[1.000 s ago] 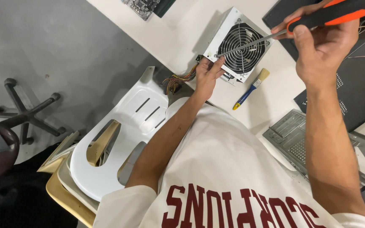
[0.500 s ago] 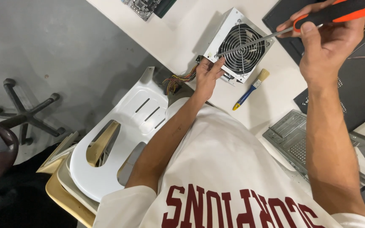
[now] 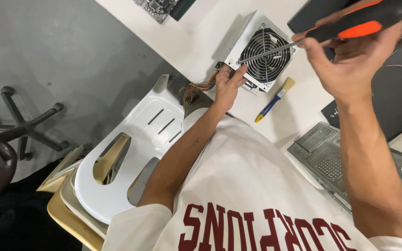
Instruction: Disassembling a computer power supply unit by removing screws from the fan grill and outer casing using a screwdriver.
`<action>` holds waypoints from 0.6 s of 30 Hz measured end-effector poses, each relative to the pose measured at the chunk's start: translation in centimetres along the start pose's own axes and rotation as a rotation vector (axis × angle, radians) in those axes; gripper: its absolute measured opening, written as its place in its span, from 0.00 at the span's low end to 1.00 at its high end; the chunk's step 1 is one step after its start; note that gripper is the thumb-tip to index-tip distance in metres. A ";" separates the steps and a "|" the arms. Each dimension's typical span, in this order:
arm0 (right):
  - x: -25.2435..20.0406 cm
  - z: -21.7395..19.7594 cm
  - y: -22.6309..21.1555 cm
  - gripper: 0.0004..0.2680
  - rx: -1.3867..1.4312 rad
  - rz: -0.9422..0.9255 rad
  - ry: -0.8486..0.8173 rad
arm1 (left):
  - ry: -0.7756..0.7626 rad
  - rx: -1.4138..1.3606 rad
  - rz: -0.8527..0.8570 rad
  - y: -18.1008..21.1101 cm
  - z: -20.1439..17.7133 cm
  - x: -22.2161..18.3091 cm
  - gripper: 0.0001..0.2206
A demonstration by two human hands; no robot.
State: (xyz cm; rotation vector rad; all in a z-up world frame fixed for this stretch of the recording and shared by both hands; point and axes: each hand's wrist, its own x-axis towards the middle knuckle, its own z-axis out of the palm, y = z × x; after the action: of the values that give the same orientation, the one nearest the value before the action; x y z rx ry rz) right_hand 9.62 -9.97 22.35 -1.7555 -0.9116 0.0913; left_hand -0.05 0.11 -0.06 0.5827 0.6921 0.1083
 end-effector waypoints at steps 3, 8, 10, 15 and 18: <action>0.1 -1.1 0.3 0.28 -0.145 -0.094 -0.065 | -0.015 0.012 0.001 -0.1 0.0 0.0 0.14; 2.5 -3.2 -4.7 0.10 -0.576 -0.300 -0.323 | -0.007 0.004 0.010 0.5 0.4 -0.3 0.17; 3.4 -3.8 -6.2 0.08 -0.533 -0.258 -0.514 | -0.019 0.027 0.003 0.3 0.2 -0.3 0.14; 2.8 -4.5 -6.9 0.18 -1.168 -0.286 -0.660 | 0.001 0.047 0.022 1.4 0.9 -0.8 0.14; 4.3 -2.6 -9.0 0.19 -1.364 -0.228 -0.783 | -0.034 0.001 0.064 0.5 0.8 -0.5 0.11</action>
State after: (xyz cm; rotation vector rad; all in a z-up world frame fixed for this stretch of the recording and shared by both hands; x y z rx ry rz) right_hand 9.15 -8.45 32.55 -2.9043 -2.0344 -0.0159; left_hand 0.10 -0.03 1.01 0.6067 0.6402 0.1575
